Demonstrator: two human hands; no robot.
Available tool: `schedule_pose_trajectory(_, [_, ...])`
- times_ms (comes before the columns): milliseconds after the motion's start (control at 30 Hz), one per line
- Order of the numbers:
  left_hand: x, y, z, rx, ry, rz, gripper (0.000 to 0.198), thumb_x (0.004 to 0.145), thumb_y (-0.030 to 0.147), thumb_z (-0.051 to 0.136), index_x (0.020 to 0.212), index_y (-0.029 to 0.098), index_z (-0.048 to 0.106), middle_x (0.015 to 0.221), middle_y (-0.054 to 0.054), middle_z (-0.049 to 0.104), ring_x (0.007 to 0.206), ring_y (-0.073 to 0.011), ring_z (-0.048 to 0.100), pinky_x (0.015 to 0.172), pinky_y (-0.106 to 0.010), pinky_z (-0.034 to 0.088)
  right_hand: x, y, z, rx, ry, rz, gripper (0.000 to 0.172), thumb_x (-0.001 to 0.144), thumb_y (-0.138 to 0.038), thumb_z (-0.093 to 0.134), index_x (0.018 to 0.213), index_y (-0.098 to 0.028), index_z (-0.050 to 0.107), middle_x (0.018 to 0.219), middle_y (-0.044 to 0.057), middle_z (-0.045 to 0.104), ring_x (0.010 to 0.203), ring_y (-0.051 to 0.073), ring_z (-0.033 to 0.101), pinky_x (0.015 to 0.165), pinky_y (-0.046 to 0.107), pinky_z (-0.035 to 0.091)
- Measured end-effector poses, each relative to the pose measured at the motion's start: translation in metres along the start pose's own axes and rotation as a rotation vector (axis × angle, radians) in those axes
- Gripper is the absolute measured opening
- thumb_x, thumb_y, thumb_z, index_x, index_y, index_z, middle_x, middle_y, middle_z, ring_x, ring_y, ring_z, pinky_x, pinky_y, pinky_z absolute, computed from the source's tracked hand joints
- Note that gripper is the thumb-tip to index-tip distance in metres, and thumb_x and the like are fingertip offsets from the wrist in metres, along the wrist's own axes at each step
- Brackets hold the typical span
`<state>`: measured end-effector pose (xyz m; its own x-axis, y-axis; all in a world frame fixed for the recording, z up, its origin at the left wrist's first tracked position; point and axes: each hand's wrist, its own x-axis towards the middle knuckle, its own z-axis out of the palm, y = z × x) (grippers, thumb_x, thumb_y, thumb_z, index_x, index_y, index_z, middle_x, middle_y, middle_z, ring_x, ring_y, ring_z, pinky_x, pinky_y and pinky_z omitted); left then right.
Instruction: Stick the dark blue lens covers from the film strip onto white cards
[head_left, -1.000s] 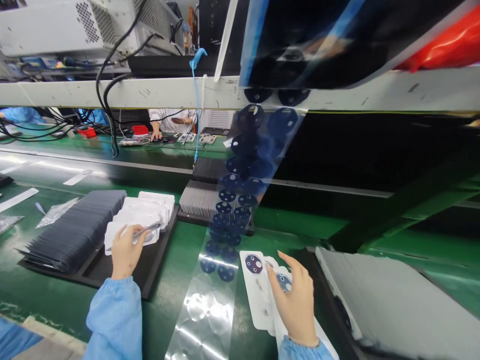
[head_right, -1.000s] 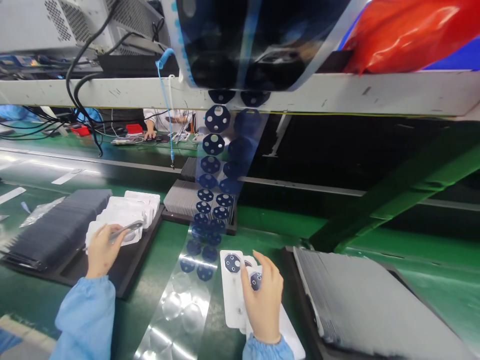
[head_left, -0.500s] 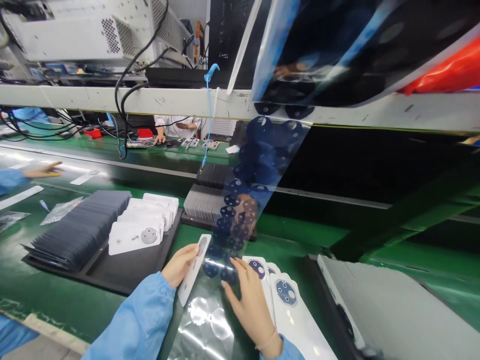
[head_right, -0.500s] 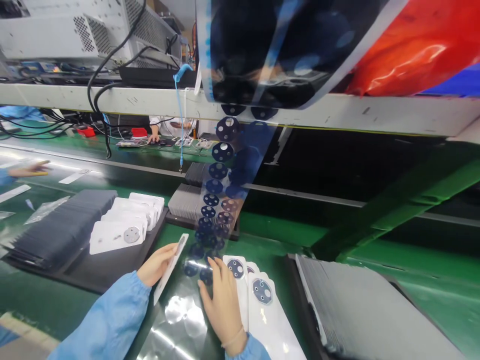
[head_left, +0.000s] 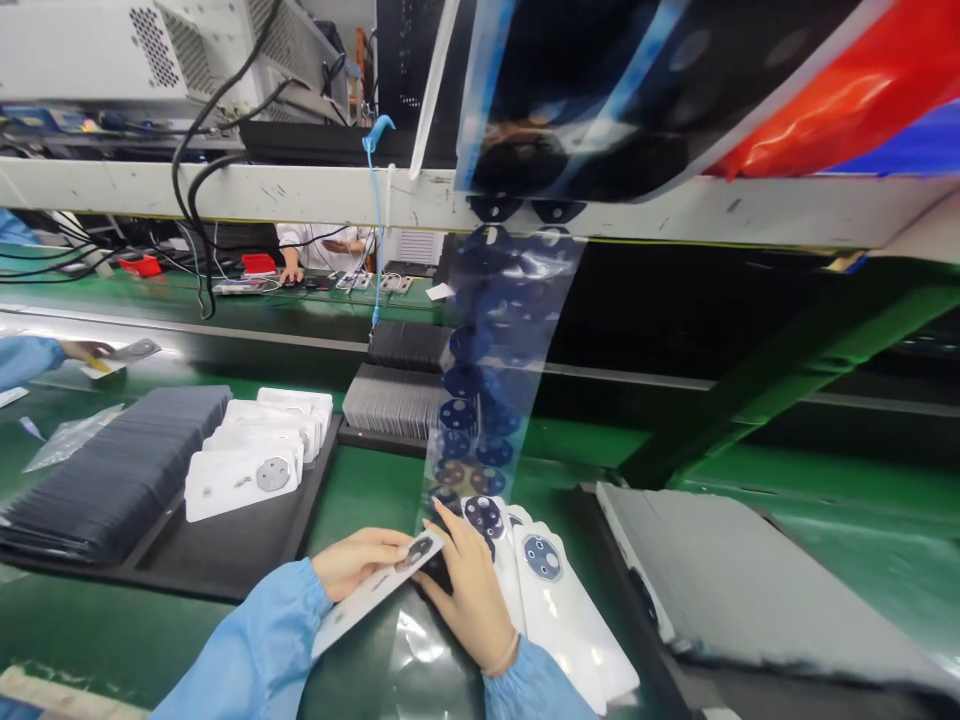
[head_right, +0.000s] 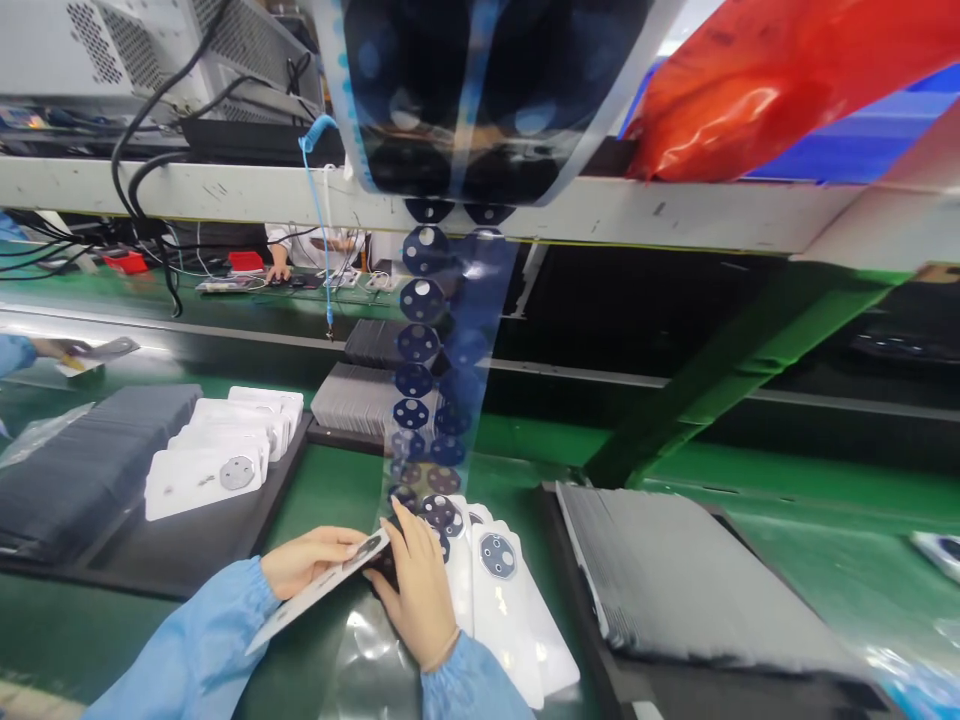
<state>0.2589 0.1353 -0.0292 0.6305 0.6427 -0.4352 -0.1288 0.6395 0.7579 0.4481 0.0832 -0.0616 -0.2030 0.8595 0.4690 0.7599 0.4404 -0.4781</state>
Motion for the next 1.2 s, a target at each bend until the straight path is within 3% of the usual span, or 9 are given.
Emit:
schedule_pose_trajectory(200, [-0.002, 0.002, -0.003, -0.026, -0.007, 0.031, 0.039, 0.068, 0.031, 0.081, 0.101, 0.011, 0.075, 0.101, -0.013, 0.074, 0.049, -0.0068, 0.05, 0.046, -0.019, 0.035, -0.002, 0.0, -0.008, 0.011, -0.025, 0.051, 0.036, 0.077, -0.025, 0.073, 0.11, -0.024, 0.059, 0.13, 0.012, 0.055, 0.119, 0.033, 0.052, 0.096, 0.049, 0.045])
schedule_pose_trajectory(300, [-0.003, 0.001, -0.001, -0.018, -0.04, 0.035, 0.037, 0.07, 0.028, 0.079, 0.101, 0.008, 0.075, 0.101, -0.015, 0.074, 0.07, -0.0149, 0.063, 0.062, -0.022, 0.044, -0.001, -0.002, -0.008, 0.039, 0.007, 0.083, 0.03, 0.074, -0.016, 0.075, 0.099, -0.022, 0.059, 0.108, 0.009, 0.061, 0.099, 0.029, 0.059, 0.084, 0.042, 0.05])
schedule_pose_trajectory(433, [-0.004, -0.001, 0.003, -0.009, -0.067, 0.048, 0.036, 0.071, 0.027, 0.078, 0.101, 0.007, 0.074, 0.101, -0.015, 0.074, 0.091, -0.021, 0.065, 0.079, -0.023, 0.045, -0.001, -0.004, -0.006, 0.079, 0.032, 0.096, 0.025, 0.073, -0.01, 0.074, 0.083, -0.022, 0.054, 0.09, 0.005, 0.06, 0.081, 0.024, 0.057, 0.071, 0.036, 0.048])
schedule_pose_trajectory(567, [-0.004, 0.0, 0.005, -0.004, -0.028, 0.07, 0.039, 0.07, 0.029, 0.079, 0.101, 0.006, 0.074, 0.095, -0.015, 0.074, 0.086, -0.0205, 0.066, 0.073, -0.023, 0.045, -0.003, -0.006, -0.005, 0.114, 0.071, 0.055, 0.026, 0.071, -0.001, 0.068, 0.076, -0.021, 0.051, 0.095, 0.005, 0.06, 0.088, 0.024, 0.056, 0.075, 0.035, 0.044])
schedule_pose_trajectory(700, [0.0, 0.0, 0.002, -0.002, 0.111, 0.14, 0.042, 0.067, 0.031, 0.081, 0.101, 0.008, 0.074, 0.085, -0.011, 0.074, 0.069, -0.0161, 0.064, 0.061, -0.022, 0.044, -0.003, -0.012, -0.008, 0.301, 0.067, 0.079, 0.022, 0.074, -0.003, 0.063, 0.074, -0.021, 0.05, 0.091, 0.003, 0.061, 0.087, 0.022, 0.057, 0.076, 0.034, 0.042])
schedule_pose_trajectory(833, [0.002, -0.001, -0.002, 0.021, 0.295, 0.215, 0.043, 0.065, 0.037, 0.082, 0.096, 0.009, 0.072, 0.067, -0.004, 0.069, 0.049, -0.0103, 0.055, 0.046, -0.02, 0.037, 0.002, -0.015, -0.016, 0.696, 0.073, 0.303, 0.028, 0.078, -0.021, 0.07, 0.066, -0.021, 0.045, 0.077, 0.001, 0.059, 0.076, 0.019, 0.059, 0.073, 0.032, 0.045])
schedule_pose_trajectory(1000, [-0.004, 0.001, 0.003, 0.088, 0.544, 0.36, 0.057, 0.067, 0.043, 0.08, 0.112, 0.017, 0.058, 0.068, 0.0, 0.07, 0.051, -0.0134, 0.06, 0.05, -0.022, 0.046, 0.004, -0.008, -0.018, 1.093, 0.181, 0.624, 0.039, 0.068, -0.035, 0.081, 0.071, -0.022, 0.044, 0.071, -0.004, 0.055, 0.066, 0.014, 0.056, 0.066, 0.027, 0.047])
schedule_pose_trajectory(1100, [-0.008, -0.002, 0.013, 0.151, 0.546, 0.456, 0.051, 0.072, 0.046, 0.075, 0.11, 0.021, 0.052, 0.076, -0.001, 0.072, 0.057, -0.0159, 0.065, 0.053, -0.024, 0.05, 0.003, -0.007, -0.016, 1.167, 0.254, 0.7, 0.042, 0.064, -0.034, 0.084, 0.082, -0.024, 0.047, 0.07, -0.007, 0.054, 0.063, 0.011, 0.055, 0.064, 0.024, 0.047])
schedule_pose_trajectory(1200, [-0.009, -0.009, 0.025, 0.223, 0.434, 0.472, 0.044, 0.077, 0.048, 0.07, 0.104, 0.02, 0.048, 0.082, -0.004, 0.073, 0.059, -0.0171, 0.066, 0.051, -0.024, 0.051, 0.003, -0.01, -0.017, 1.16, 0.285, 0.704, 0.046, 0.066, -0.033, 0.083, 0.098, -0.027, 0.051, 0.07, -0.007, 0.058, 0.066, 0.012, 0.056, 0.067, 0.025, 0.048])
